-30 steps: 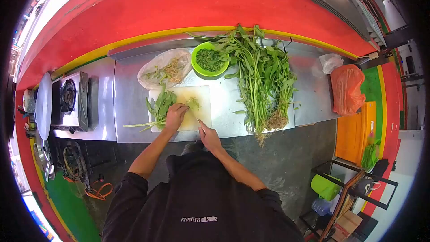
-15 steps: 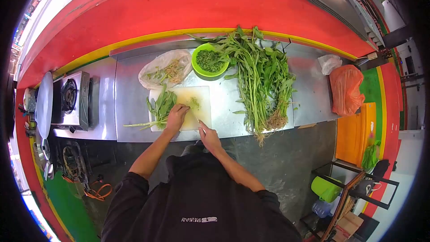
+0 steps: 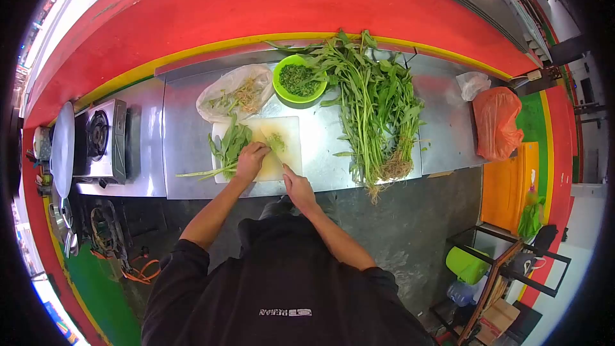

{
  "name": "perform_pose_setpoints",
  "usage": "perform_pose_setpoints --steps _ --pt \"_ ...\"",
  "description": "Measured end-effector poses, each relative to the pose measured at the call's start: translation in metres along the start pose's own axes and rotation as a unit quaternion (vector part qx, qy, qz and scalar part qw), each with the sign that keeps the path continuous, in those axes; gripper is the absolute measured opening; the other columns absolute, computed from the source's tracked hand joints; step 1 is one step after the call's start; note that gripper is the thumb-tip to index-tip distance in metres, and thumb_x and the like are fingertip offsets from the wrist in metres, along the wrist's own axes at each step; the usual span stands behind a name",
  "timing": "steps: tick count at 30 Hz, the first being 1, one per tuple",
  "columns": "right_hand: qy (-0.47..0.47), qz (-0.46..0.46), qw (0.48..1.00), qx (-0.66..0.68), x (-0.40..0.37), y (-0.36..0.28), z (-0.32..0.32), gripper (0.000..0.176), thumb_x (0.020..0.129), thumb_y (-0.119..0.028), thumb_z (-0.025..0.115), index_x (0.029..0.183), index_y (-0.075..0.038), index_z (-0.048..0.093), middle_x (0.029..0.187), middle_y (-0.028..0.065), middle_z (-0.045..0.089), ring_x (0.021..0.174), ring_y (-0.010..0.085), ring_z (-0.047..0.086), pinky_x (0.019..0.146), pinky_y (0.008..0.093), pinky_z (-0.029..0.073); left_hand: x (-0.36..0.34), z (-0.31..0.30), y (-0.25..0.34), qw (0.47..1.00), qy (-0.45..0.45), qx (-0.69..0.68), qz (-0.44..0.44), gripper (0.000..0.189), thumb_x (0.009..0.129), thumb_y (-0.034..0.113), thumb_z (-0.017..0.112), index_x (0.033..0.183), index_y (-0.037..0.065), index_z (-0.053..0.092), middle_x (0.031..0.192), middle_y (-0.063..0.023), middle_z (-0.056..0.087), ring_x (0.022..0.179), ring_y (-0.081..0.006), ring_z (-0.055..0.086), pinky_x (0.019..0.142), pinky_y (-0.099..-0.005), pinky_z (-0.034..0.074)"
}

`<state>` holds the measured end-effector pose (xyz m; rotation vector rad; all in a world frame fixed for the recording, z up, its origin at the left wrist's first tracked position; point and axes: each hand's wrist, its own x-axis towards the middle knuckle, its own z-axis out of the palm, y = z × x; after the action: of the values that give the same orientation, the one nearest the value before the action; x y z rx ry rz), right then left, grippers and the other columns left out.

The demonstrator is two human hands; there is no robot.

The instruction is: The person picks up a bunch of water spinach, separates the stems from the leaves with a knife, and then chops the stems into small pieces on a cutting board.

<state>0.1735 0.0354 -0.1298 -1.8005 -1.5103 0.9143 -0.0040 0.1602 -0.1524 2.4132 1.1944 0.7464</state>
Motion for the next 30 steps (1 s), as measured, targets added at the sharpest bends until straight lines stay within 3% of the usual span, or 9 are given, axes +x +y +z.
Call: perform_pose_setpoints --steps 5,10,16,18,25,27,30 --pt "-0.019 0.022 0.999 0.035 0.003 -0.010 -0.009 0.039 0.101 -0.021 0.059 0.136 -0.003 0.062 0.072 0.0296 0.062 0.063 0.0429 0.066 0.062 0.0486 0.050 0.001 0.002 -0.002 0.999 0.016 -0.034 0.008 0.016 0.084 0.003 0.070 0.099 0.005 0.074 0.096 -0.0088 0.068 0.092 -0.0298 0.065 0.082 -0.0420 0.053" --pt "-0.008 0.011 0.999 0.034 -0.004 -0.003 -0.007 0.040 0.102 -0.021 0.059 0.138 -0.003 0.061 0.075 0.0322 0.062 0.071 0.0456 0.068 0.065 0.0501 0.051 0.000 0.004 -0.001 0.996 0.014 -0.082 -0.035 0.015 0.086 0.003 0.071 0.100 0.001 0.074 0.095 -0.0129 0.066 0.090 -0.0332 0.064 0.080 -0.0420 0.054" --pt "-0.029 0.030 0.999 0.021 0.004 -0.013 -0.012 0.041 0.102 -0.021 0.058 0.140 -0.005 0.059 0.077 0.0318 0.063 0.072 0.0459 0.069 0.065 0.0497 0.051 0.001 0.002 0.002 0.996 0.032 -0.076 -0.021 0.014 0.085 0.000 0.071 0.099 0.002 0.074 0.094 -0.0128 0.066 0.090 -0.0329 0.065 0.080 -0.0419 0.054" --pt "-0.047 0.048 0.997 0.032 0.003 -0.016 -0.013 0.039 0.101 -0.022 0.058 0.138 -0.007 0.060 0.079 0.0299 0.066 0.075 0.0474 0.068 0.068 0.0541 0.052 0.000 0.003 0.001 0.997 0.031 -0.071 -0.019 0.014 0.084 0.000 0.071 0.098 0.002 0.074 0.094 -0.0125 0.066 0.090 -0.0327 0.065 0.080 -0.0419 0.054" --pt "-0.033 0.028 0.999 0.020 0.004 -0.010 -0.006 0.038 0.101 -0.021 0.058 0.136 -0.008 0.061 0.079 0.0299 0.066 0.076 0.0474 0.068 0.068 0.0547 0.053 0.002 -0.001 0.003 0.998 0.035 -0.051 0.000 0.014 0.083 0.001 0.072 0.096 0.002 0.073 0.095 -0.0104 0.066 0.091 -0.0313 0.065 0.081 -0.0417 0.054" --pt "-0.011 -0.007 1.000 0.003 0.009 -0.008 -0.003 0.038 0.101 -0.018 0.059 0.137 -0.005 0.061 0.073 0.0295 0.063 0.066 0.0432 0.067 0.062 0.0482 0.051 0.002 -0.003 0.004 0.999 0.030 -0.044 -0.001 0.014 0.083 0.001 0.072 0.097 0.003 0.074 0.095 -0.0101 0.066 0.090 -0.0311 0.065 0.081 -0.0417 0.054" --pt "-0.012 0.006 1.000 0.024 0.015 -0.010 0.000 0.039 0.101 -0.018 0.059 0.137 -0.004 0.061 0.075 0.0304 0.064 0.067 0.0440 0.068 0.063 0.0482 0.051 0.000 -0.004 0.005 0.999 0.020 -0.034 -0.008 0.015 0.083 0.003 0.073 0.097 0.003 0.074 0.095 -0.0098 0.067 0.090 -0.0310 0.065 0.080 -0.0418 0.054"
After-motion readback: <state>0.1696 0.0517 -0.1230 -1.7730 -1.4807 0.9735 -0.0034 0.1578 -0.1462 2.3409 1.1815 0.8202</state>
